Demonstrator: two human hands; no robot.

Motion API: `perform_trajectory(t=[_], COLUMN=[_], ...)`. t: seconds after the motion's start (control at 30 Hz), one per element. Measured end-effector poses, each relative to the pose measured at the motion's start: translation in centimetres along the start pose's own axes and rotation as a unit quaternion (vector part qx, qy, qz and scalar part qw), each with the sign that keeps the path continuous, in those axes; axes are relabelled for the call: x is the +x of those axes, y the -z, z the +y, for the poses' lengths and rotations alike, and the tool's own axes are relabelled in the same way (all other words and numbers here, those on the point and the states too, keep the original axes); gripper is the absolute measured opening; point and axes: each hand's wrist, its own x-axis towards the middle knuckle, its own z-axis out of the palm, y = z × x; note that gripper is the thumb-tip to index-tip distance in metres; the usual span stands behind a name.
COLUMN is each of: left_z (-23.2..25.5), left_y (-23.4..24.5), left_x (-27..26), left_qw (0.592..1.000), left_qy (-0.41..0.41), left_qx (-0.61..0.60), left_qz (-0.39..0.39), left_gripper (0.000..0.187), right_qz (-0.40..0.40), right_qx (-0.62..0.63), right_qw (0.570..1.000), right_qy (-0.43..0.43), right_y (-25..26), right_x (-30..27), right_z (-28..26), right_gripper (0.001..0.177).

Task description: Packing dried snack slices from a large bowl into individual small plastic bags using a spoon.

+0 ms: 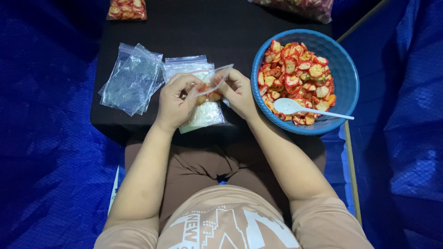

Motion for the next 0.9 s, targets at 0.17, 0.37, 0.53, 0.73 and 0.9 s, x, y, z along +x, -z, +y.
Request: perform_trajectory(t=[0.17,0.37,0.53,0.73,0.9], left_z=[-0.7,-2.2,0.1,2.8,0.6], left_y=[0.1,-0.4,0.8,3.4,1.6], left_x=[-0.4,-0.8,0.9,1.6,-0.2], left_qw=[1.0,0.994,0.992,0.996,0.979], left_qy=[-0.005,0.007,-0.043,0.05,0.197], left_qx=[0.005,0.011,-0.024,0.066,-0.059], left_qz=[0.016,0.108,0.118,-0.029,-0.003], left_gripper=[0.009,0.01,0.01,0.005,0.007], right_qz=[-0.014,-0.06,-0.055,-0.045,-0.053], right_qx=[-0.007,-0.049,-0.071,-0.084,-0.05], right_qw=[1.0,0.997,0.996,0.995,0.997], right_qy=[-0.003,0.006,0.027,0.031,0.022], right_y=[0.1,-0.1,-0.1,0.6,0.7], right_x=[-0.1,-0.4,0.0,0.2,-0.1], right_z=[0.5,0.7,0.7,2.0,1.9], right_gripper=[0.012,0.015,0.015,0.011,0.012])
